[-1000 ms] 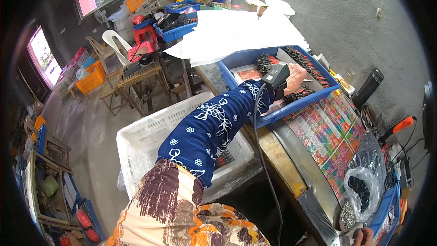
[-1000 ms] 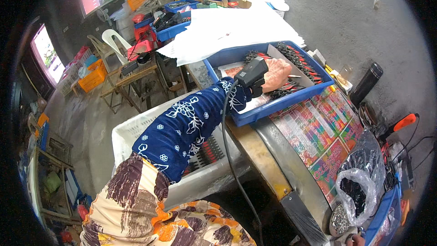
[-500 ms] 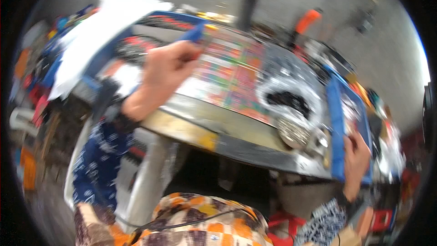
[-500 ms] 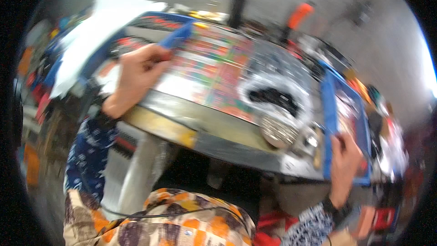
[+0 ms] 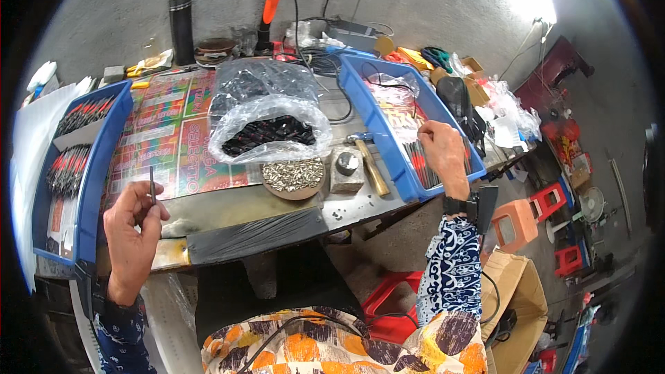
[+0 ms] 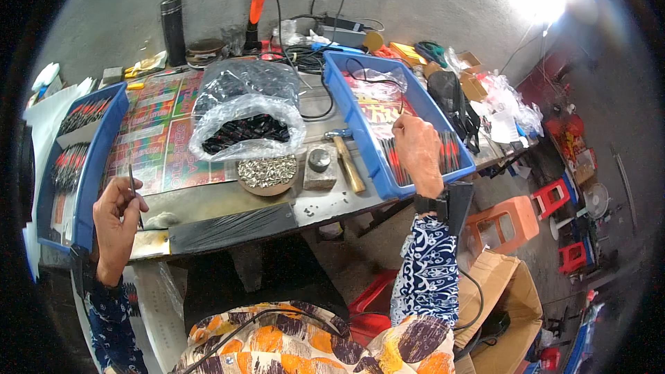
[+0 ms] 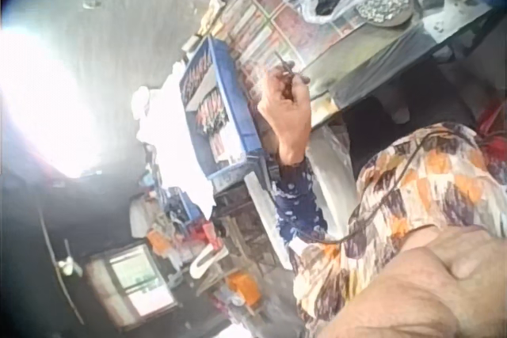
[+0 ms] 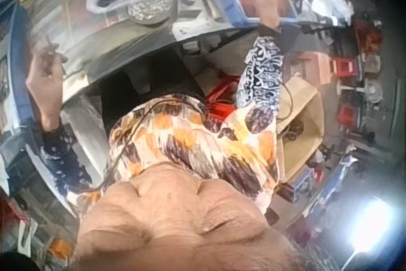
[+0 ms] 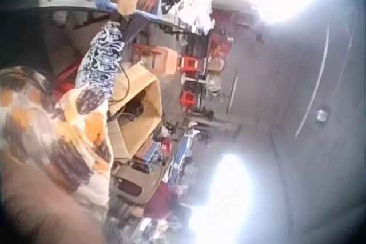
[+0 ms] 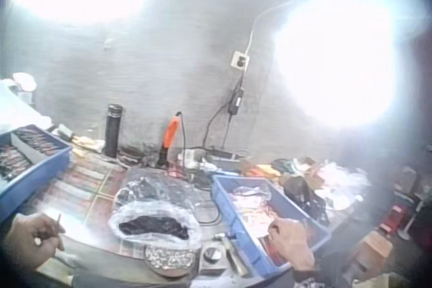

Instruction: The person repeatedly picks small black plastic housings and red-tipped components from trays, inserts the components into the housings, and places the assembled units into a blue bin. The person also picks up a black cable and appears to attach it to one of the housings before continuing the assembly cycle.

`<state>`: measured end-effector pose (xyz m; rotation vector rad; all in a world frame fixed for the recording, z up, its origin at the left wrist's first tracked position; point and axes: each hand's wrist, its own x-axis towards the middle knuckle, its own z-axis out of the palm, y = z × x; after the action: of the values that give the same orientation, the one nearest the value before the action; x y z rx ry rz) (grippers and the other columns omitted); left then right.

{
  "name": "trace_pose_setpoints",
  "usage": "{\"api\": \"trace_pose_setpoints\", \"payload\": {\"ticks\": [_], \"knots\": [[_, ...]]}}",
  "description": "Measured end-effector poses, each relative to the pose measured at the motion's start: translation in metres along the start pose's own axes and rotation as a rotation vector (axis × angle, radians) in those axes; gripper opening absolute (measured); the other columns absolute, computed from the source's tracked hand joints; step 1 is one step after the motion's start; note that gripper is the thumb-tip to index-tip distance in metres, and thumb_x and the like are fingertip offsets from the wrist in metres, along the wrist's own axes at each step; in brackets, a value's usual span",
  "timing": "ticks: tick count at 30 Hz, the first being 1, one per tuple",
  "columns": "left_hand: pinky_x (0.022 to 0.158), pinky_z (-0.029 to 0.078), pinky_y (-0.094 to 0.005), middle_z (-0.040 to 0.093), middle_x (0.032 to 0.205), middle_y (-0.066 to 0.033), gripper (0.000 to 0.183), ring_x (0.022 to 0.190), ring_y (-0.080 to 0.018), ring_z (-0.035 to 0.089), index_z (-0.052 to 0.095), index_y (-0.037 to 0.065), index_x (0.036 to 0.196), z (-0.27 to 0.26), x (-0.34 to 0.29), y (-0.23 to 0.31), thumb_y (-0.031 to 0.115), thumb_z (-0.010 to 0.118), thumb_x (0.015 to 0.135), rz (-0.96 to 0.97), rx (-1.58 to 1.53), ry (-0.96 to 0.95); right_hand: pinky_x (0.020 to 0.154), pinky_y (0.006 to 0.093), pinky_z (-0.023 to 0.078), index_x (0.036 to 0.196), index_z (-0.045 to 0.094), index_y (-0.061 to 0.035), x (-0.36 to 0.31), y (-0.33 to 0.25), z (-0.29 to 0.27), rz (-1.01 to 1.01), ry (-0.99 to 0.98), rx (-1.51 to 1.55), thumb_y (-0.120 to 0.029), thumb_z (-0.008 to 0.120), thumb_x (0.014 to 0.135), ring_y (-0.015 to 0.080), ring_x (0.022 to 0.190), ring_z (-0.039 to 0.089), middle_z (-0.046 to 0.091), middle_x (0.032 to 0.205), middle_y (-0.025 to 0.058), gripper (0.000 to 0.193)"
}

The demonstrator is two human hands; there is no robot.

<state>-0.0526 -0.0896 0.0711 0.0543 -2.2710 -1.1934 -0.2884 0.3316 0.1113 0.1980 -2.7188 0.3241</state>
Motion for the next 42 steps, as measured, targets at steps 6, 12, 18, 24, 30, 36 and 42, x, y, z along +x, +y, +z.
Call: {"api": "trace_pose_setpoints", "payload": {"ticks": [6, 12, 18, 24, 30, 36, 42], "knots": [[0.058, 0.039, -0.0218, 0.062, 0.067, -0.0070, 0.026, 0.064, -0.0064, 0.055, 0.058, -0.004, 0.107, 0.012, -0.003, 0.017, -0.007, 0.047, 0.083, -0.100, -0.044, -0.094, 0.087, 0.0453, 0.051, 0.103, 0.072, -0.0090, -0.004, 0.028, 0.028, -0.084, -0.001, -0.108, -0.010, 0.066, 0.083, 0.0364, 0.099, 0.066, 0.069, 0.101, 0.0202, 0.022], [0.060, 0.042, -0.0235, 0.061, 0.068, -0.0071, 0.031, 0.065, -0.0081, 0.056, 0.055, -0.004, 0.113, 0.026, -0.007, 0.023, -0.008, 0.045, 0.083, -0.203, -0.153, -0.096, 0.086, 0.0450, 0.049, 0.107, 0.070, -0.0110, -0.003, 0.035, 0.035, -0.064, -0.062, -0.110, -0.012, 0.069, 0.083, 0.0361, 0.101, 0.063, 0.065, 0.107, 0.0174, 0.024], [0.059, 0.042, -0.0224, 0.058, 0.069, -0.0038, 0.021, 0.065, -0.0081, 0.056, 0.054, -0.004, 0.111, 0.034, -0.009, 0.018, -0.006, 0.046, 0.092, -0.236, -0.262, -0.140, 0.076, 0.0437, 0.050, 0.103, 0.066, -0.0077, -0.001, 0.038, 0.037, -0.044, -0.011, -0.013, -0.014, 0.072, 0.080, 0.0338, 0.085, 0.066, 0.067, 0.085, 0.0158, 0.025], [0.058, 0.040, -0.0204, 0.056, 0.068, -0.0009, 0.013, 0.064, -0.0060, 0.053, 0.052, 0.001, 0.111, 0.045, -0.013, 0.010, 0.007, 0.052, 0.100, -0.147, -0.295, -0.091, 0.072, 0.0449, 0.051, 0.090, 0.068, -0.0031, -0.005, 0.043, 0.034, 0.001, -0.022, -0.131, -0.021, 0.077, 0.075, 0.0365, 0.081, 0.067, 0.068, 0.079, 0.0176, 0.026], [0.061, 0.045, -0.0222, 0.061, 0.071, -0.0053, 0.009, 0.065, -0.0095, 0.058, 0.052, -0.002, 0.106, 0.041, -0.017, 0.012, 0.001, 0.053, 0.098, -0.175, -0.337, -0.128, 0.079, 0.0464, 0.051, 0.086, 0.069, -0.0027, -0.016, 0.040, 0.023, 0.034, -0.173, -0.140, -0.028, 0.075, 0.079, 0.0384, 0.091, 0.066, 0.069, 0.090, 0.0187, 0.027], [0.066, 0.049, -0.0232, 0.067, 0.082, -0.0085, 0.009, 0.071, -0.0094, 0.060, 0.055, -0.003, 0.101, 0.040, -0.025, 0.026, -0.003, 0.055, 0.093, -0.352, -0.414, -0.131, 0.073, 0.0472, 0.050, 0.088, 0.068, -0.0034, -0.025, -0.001, 0.003, -0.123, 0.221, 0.020, -0.021, 0.069, 0.085, 0.0367, 0.081, 0.066, 0.068, 0.086, 0.0170, 0.018], [0.060, 0.052, -0.0199, 0.070, 0.088, -0.0059, 0.009, 0.073, -0.0091, 0.067, 0.063, -0.003, 0.100, 0.041, -0.040, 0.029, 0.002, 0.064, 0.093, -0.347, -0.576, -0.103, 0.056, 0.0305, 0.044, 0.083, 0.060, 0.0030, -0.061, -0.077, -0.007, -0.277, -0.042, 0.637, -0.009, 0.072, 0.083, 0.0137, 0.059, 0.054, 0.058, 0.066, 0.0087, 0.017]]}}
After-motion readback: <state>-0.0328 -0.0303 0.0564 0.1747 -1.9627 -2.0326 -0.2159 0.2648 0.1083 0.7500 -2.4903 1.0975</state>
